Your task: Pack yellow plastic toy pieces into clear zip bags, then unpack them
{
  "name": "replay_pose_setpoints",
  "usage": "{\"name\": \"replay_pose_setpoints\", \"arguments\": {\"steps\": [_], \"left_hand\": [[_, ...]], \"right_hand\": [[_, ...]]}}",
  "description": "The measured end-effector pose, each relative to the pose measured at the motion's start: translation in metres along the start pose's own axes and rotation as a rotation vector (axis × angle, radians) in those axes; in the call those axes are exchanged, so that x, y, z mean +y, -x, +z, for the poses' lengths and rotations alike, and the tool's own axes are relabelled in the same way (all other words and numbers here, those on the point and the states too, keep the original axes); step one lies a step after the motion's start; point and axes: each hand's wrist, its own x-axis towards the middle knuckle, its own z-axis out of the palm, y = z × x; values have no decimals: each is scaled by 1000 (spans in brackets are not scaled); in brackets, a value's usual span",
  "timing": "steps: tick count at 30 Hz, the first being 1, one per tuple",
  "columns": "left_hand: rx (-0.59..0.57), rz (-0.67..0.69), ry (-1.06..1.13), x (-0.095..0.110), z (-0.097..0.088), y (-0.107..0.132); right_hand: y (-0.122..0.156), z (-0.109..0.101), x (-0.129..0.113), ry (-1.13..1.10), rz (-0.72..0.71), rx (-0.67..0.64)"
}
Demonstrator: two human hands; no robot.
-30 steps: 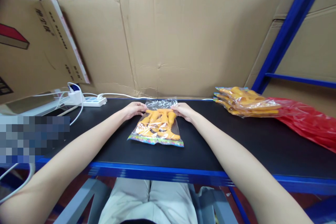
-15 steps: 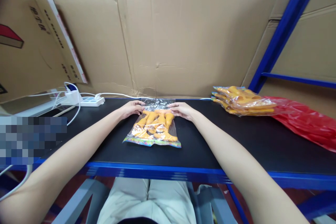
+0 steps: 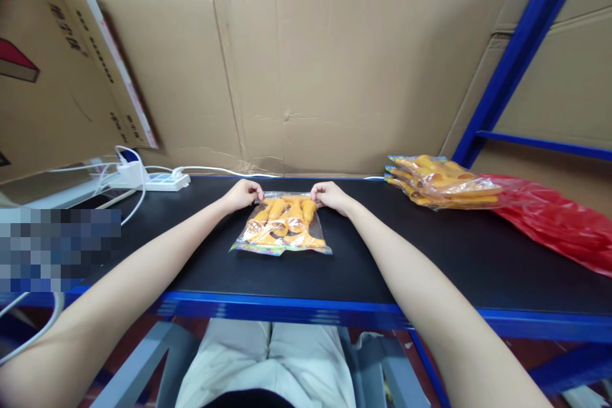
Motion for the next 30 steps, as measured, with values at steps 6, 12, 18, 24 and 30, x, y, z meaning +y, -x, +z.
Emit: {"name": "replay_pose_setpoints", "arguments": {"steps": [6,12,18,24,30], "left_hand": [[-25,293,-469,0,-1,1],[-56,242,-611,12,1,8],[-66,256,-678,17,2,12],[-57,299,-729,19,1,14],[-30,370,-857,31,1,18]], "right_hand": [[-1,-2,-9,531,-238,-43],[12,-4,-31,652,-108,-166],[16,-1,-33,847,35,-93],[15,-5,-31,933,-5,0],[13,-10,-27,444,-77,-117]]}}
